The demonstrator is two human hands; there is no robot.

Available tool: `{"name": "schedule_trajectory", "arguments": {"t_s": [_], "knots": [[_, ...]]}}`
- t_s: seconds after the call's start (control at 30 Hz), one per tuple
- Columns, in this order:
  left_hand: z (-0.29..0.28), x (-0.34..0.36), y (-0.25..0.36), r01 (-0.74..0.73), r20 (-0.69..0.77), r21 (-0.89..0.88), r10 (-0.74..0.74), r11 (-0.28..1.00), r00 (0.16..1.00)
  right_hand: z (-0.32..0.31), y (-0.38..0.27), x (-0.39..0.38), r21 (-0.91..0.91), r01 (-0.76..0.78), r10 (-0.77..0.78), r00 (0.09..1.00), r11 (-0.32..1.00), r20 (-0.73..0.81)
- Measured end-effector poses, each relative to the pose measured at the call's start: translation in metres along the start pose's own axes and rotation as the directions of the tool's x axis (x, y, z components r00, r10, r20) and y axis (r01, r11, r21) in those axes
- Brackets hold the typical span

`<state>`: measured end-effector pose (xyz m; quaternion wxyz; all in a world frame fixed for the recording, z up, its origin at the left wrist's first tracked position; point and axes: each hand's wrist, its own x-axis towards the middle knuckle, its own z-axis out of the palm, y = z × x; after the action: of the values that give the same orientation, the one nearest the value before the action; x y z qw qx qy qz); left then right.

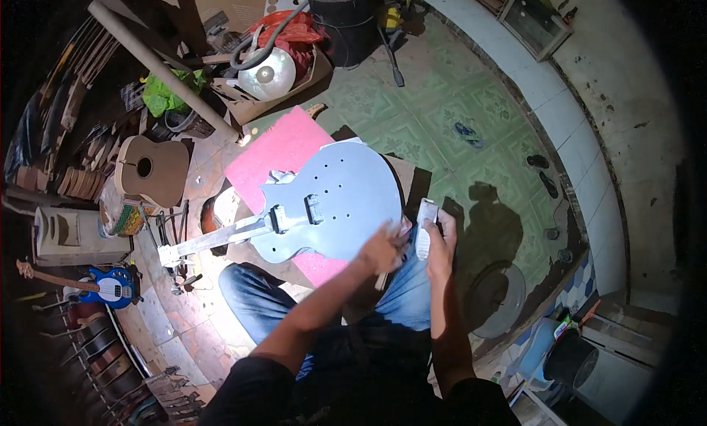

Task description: The person sands the surface of a light blue electric guitar body using a piece of sandpaper. They work across different sections of the body, including the area around the pickup cavities and the neck joint, while holding the instrument steady with their other hand.

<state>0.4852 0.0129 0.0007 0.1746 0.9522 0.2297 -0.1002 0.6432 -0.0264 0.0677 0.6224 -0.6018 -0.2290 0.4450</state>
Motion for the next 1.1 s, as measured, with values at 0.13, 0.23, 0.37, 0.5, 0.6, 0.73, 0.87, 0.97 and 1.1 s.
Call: {"name": "schedule_trajectory", "arguments": {"t_s": [0.13,0.23,0.37,0.5,0.6,0.73,0.87,0.97,1.1], "knots": [[0.032,-0.057,0.030,0.095,-0.303,-0.639,-0.364,0.763,0.881,0.003,0.014,-0.015,0.018,-0.041,0.040,0.998,0.999,0.050],[0.010,-0.112,0.047,-0.070,-0.330,-0.927,-0.716,0.368,0.615,0.003,0.020,-0.039,0.012,-0.287,0.272,0.921,0.958,0.279],[0.019,-0.166,0.048,-0.262,-0.203,-0.962,-0.845,0.078,0.495,0.030,0.059,-0.085,0.072,-0.669,0.528,0.644,0.740,0.554],[0.038,-0.194,0.036,-0.187,-0.196,-0.975,-0.871,0.123,0.451,0.063,0.076,-0.108,-0.037,-0.811,0.616,0.413,0.584,0.671],[0.043,-0.208,0.015,-0.187,-0.180,-0.976,-0.888,0.109,0.422,0.082,0.079,-0.103,-0.185,-0.727,0.635,0.413,0.662,0.652],[0.025,-0.236,-0.026,-0.029,-0.221,-0.973,-0.897,0.228,0.384,0.140,0.056,-0.089,-0.401,-0.080,0.316,0.761,0.912,0.567],[0.027,-0.256,-0.078,0.151,-0.245,-0.958,-0.969,0.244,0.014,0.167,0.072,-0.023,-0.471,0.319,0.011,0.819,0.822,0.574],[0.036,-0.284,-0.115,0.475,-0.351,-0.859,-0.894,0.190,-0.278,0.201,0.072,-0.029,-0.423,0.779,-0.214,0.562,0.463,0.799],[0.018,-0.285,-0.162,0.483,-0.279,-0.876,-0.827,0.010,-0.489,0.200,0.120,0.015,-0.129,0.985,0.076,0.120,0.113,0.990]]}}
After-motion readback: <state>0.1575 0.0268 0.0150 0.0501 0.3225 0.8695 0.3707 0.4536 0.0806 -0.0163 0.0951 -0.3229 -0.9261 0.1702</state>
